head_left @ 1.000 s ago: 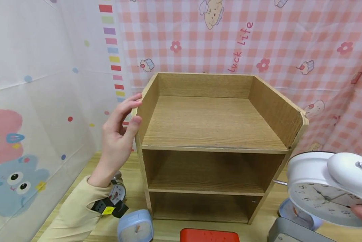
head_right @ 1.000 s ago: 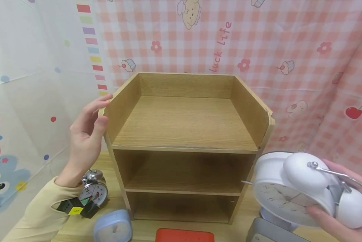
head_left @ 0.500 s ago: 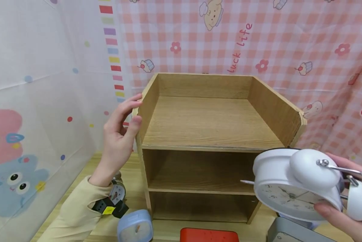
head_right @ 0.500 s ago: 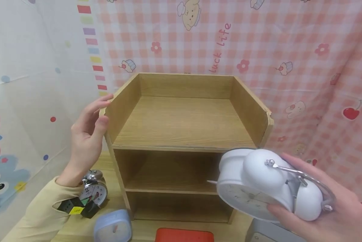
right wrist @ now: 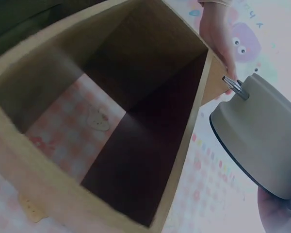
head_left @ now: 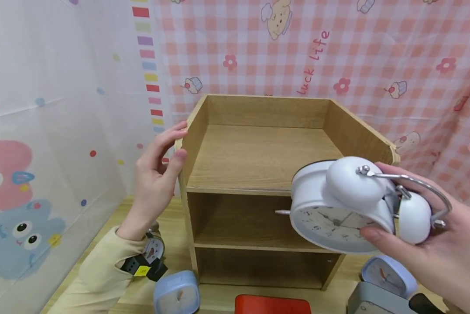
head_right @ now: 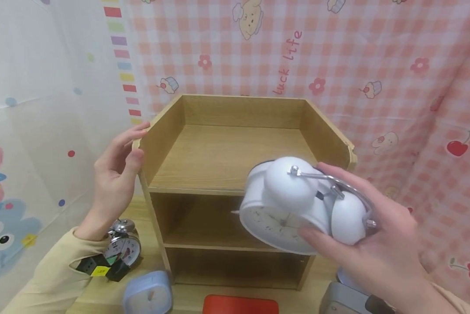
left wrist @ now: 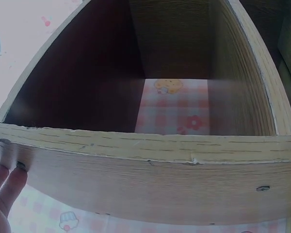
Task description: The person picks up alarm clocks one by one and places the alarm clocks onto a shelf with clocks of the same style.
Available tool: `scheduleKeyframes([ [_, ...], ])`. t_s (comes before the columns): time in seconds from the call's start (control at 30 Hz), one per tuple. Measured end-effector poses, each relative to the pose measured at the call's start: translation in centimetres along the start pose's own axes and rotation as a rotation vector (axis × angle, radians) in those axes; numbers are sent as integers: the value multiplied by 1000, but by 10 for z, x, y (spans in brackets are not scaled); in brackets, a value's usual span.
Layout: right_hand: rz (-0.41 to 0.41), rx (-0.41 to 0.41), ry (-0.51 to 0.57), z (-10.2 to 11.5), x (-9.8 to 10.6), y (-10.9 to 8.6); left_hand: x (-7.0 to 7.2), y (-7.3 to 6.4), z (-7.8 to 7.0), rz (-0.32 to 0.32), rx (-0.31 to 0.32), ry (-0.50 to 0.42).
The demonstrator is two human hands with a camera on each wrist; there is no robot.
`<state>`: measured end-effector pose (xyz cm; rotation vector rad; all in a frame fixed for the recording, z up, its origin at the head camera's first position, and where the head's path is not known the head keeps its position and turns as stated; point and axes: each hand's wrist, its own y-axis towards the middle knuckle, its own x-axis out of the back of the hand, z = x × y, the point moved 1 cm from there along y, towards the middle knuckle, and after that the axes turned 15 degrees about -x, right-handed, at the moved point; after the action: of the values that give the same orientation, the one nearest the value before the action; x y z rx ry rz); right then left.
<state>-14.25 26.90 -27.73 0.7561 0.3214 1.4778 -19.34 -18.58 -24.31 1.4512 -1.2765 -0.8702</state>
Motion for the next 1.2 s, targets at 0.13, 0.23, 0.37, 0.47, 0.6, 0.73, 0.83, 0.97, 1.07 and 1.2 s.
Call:
scheduleKeyframes([
  [0.13,-101,47,-310,70,-39,16,0,1,0,3,-2,2],
  [0.23,-91,90,-339,91,-54,30,0,0,0,0,-4,4],
  [0.37,-23,92,-337,103,-65,49,0,-1,0,-2,-2,6],
  [0.47,28,85,-335,110,-74,62,0,-1,0,-2,2,5],
  [0.6,86,80,-333,123,-87,76,-1,0,-1,-3,10,3],
  [0.73,123,46,-362,131,-98,88,-2,-1,-1,0,19,6],
  [0.83,151,13,-390,134,-106,98,-2,-1,-2,1,22,7],
  [0.97,213,-38,-399,137,-116,113,-3,-1,-2,-10,22,5],
  [1.07,254,-64,-396,137,-123,124,-3,-2,-2,-13,21,7],
  [1.2,275,-87,-437,137,-130,136,-3,-1,-2,-3,20,12],
])
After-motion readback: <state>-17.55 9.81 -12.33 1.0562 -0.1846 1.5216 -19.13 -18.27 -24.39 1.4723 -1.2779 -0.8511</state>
